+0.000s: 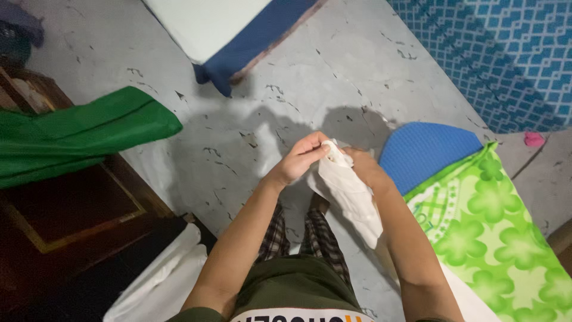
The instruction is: The person irons a white shirt on an ironing board and then places it on a hanger before putting it inside a garment bag.
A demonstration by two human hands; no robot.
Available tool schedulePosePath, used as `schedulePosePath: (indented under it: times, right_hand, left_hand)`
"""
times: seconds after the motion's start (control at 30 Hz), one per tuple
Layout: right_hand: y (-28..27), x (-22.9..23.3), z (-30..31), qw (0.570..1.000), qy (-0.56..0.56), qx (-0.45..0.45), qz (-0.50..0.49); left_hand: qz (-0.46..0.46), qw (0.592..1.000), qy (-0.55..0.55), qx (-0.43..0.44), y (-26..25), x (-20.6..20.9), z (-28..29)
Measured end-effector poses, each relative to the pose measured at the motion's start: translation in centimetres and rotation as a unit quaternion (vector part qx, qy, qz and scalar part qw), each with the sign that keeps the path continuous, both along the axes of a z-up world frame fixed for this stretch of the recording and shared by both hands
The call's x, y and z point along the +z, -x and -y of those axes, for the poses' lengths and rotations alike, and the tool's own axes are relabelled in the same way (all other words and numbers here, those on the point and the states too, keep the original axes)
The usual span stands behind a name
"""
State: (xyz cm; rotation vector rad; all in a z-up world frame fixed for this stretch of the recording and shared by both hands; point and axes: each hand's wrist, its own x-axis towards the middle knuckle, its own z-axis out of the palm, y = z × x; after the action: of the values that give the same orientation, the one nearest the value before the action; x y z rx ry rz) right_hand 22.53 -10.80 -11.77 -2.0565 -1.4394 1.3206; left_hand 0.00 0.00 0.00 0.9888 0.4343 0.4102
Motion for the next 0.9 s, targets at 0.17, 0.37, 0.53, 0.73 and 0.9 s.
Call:
schedulePosePath:
  times: [0.17,0.37,0.53,0.73,0.9]
  right_hand:
    - [1.7,2.8,-2.3,0.975,-0.132,-0.150,0.100]
    - [7.0,6.6,-8.3,0.845,-0.200,-0.466,-0.171]
    - [11.8,10.9,-12.9,0.720,-0.325,-0.493,-0.366]
    - [14.4,16.7,-19.7,0.693,-0.402,-0.456,-0.387]
    - [14.8,19.6,-23.7,0.691,-0.497,-0.403,-0.337]
  left_hand:
    - [-0.110,0.987,-0.083,0.079,2.7,-2.8,-4.1]
    - [-0.209,0.960,-0.138,0.125,3.9,-5.1,-8.5]
    - [-0.111,0.971,-0.096,0.189,3.2,-3.8,-11.6]
    - [0.106,0.952,-0.096,0.271,3.7,0.9,-16.3]
    - [-0.005,0.928,-0.302,0.220,4.7,6.6,-17.2]
